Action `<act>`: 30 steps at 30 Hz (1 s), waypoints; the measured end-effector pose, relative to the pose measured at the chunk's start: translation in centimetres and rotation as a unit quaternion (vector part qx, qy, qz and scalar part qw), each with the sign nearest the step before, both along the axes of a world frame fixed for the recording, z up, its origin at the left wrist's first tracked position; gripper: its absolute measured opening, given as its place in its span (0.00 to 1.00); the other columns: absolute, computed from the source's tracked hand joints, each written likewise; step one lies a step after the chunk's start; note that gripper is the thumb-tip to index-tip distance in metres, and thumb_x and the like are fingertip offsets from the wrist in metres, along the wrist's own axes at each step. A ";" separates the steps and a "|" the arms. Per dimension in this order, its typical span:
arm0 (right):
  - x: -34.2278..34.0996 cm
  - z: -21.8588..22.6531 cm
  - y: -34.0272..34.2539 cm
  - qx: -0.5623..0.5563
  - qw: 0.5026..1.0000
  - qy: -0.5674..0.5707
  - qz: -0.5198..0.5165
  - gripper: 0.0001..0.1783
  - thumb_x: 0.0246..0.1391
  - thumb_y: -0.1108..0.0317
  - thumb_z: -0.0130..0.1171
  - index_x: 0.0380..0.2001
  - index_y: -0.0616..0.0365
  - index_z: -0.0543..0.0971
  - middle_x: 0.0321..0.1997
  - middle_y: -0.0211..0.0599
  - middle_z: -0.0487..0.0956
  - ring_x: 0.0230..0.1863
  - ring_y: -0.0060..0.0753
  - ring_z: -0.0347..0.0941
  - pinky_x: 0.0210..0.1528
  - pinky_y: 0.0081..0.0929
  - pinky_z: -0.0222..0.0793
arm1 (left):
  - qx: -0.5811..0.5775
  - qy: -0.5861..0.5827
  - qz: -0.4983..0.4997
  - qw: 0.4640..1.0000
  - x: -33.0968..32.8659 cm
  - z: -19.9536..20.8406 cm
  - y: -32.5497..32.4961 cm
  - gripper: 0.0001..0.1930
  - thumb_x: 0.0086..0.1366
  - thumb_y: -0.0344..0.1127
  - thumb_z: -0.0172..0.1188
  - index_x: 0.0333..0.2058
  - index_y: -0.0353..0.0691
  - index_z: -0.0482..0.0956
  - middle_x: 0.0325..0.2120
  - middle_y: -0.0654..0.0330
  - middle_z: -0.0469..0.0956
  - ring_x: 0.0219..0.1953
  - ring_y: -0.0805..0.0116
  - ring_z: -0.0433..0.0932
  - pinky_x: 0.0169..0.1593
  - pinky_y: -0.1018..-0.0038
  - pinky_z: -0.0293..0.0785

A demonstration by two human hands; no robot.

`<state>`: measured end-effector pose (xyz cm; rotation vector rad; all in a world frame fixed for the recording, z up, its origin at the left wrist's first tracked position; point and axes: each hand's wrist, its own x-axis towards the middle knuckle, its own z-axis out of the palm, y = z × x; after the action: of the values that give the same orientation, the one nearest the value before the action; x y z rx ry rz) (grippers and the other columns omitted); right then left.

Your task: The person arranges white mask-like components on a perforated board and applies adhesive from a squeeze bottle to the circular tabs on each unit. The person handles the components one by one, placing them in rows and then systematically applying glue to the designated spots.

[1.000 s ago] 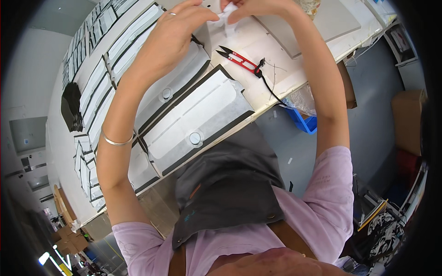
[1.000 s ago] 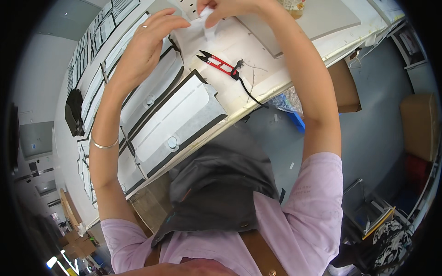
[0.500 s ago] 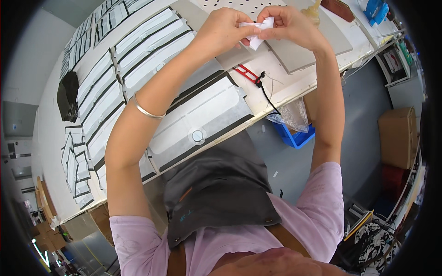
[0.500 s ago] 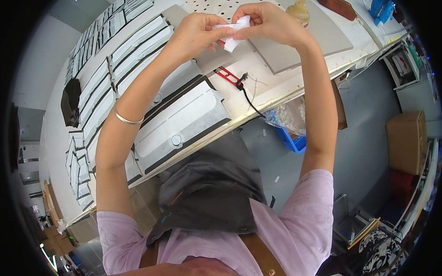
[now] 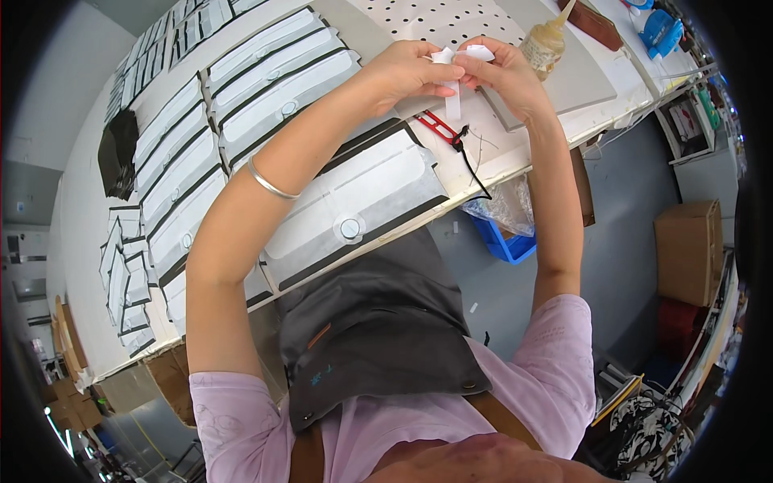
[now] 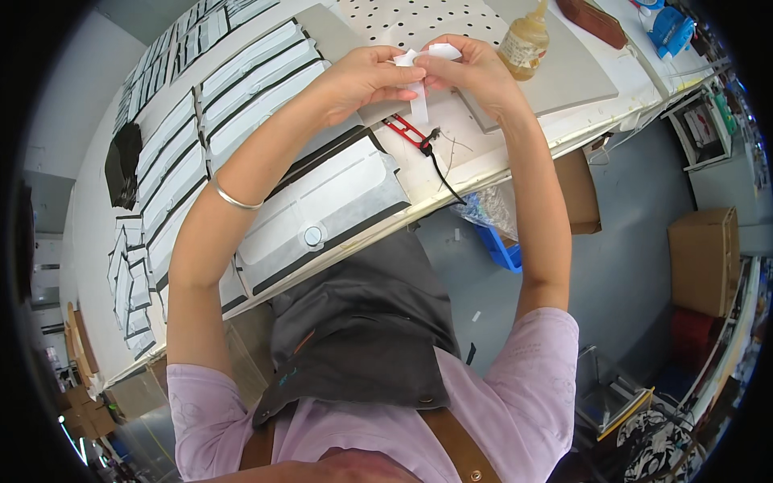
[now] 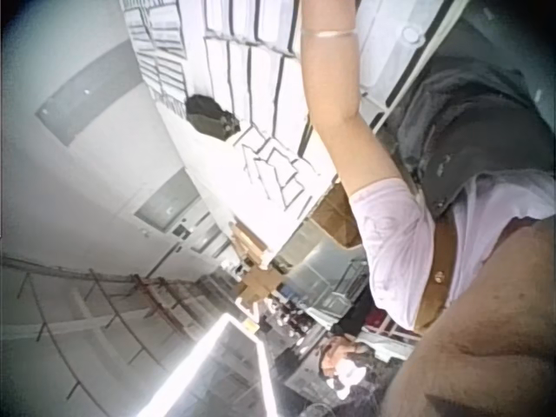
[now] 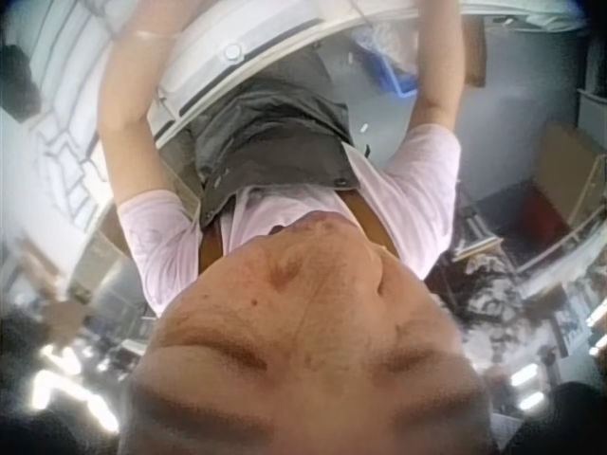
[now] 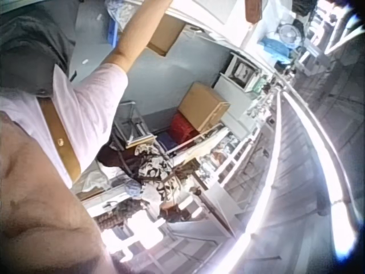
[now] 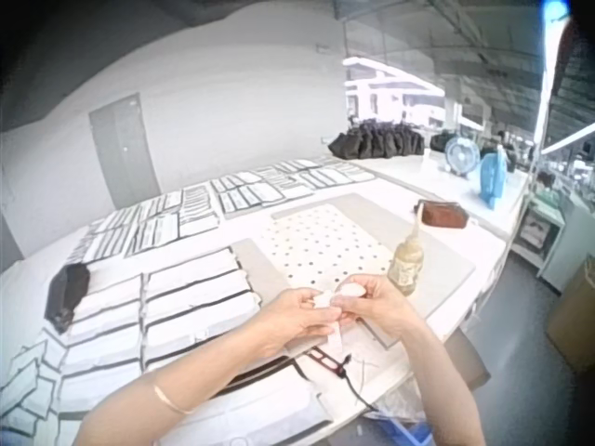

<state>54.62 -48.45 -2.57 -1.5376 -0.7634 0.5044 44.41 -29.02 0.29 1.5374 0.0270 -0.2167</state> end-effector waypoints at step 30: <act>-2.2 1.8 0.1 -0.008 0.976 -0.194 -0.095 0.18 0.62 0.71 0.58 0.54 0.60 0.80 0.37 0.31 0.82 0.37 0.18 0.78 0.40 0.17 0.73 | -0.064 -0.013 0.082 0.995 1.6 -1.6 0.0 0.17 0.69 0.31 0.63 0.52 0.27 0.77 0.46 0.48 0.82 0.49 0.63 0.83 0.58 0.74 0.81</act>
<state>52.39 -48.33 -0.81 -1.7276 -0.8966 0.0660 45.96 -28.97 -1.27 1.4026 0.1170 -0.0670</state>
